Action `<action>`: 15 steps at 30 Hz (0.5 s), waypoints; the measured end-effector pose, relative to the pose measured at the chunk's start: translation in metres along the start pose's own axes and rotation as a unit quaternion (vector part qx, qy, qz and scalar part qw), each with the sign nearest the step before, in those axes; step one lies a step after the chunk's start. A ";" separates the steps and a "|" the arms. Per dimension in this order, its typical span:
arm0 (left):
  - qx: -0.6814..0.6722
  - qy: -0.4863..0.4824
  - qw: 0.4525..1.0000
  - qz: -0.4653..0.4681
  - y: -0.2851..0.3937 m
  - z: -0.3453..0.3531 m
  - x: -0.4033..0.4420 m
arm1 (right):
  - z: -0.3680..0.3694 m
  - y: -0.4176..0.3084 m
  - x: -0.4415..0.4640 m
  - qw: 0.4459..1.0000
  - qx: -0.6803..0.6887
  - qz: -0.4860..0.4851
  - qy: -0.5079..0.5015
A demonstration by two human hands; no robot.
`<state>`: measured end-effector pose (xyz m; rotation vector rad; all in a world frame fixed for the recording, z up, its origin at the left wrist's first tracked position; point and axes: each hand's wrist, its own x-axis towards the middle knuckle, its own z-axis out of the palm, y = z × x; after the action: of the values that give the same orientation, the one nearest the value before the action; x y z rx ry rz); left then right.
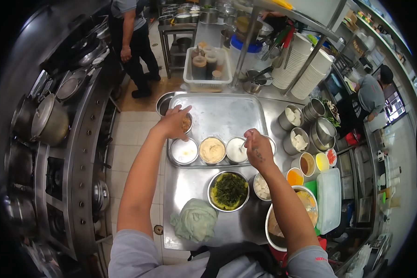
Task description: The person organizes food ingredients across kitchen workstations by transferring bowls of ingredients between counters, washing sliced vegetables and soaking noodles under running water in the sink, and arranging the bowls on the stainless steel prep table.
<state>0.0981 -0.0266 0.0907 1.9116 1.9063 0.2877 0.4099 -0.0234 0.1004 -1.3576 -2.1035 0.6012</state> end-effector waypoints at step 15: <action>0.028 0.024 0.999 -0.029 -0.007 -0.006 0.014 | -0.009 0.000 -0.023 0.995 0.054 0.083 0.022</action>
<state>0.0892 -0.0121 0.0911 1.8971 2.0174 0.2664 0.4237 -0.0436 0.1026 -1.4789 -1.9078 0.7338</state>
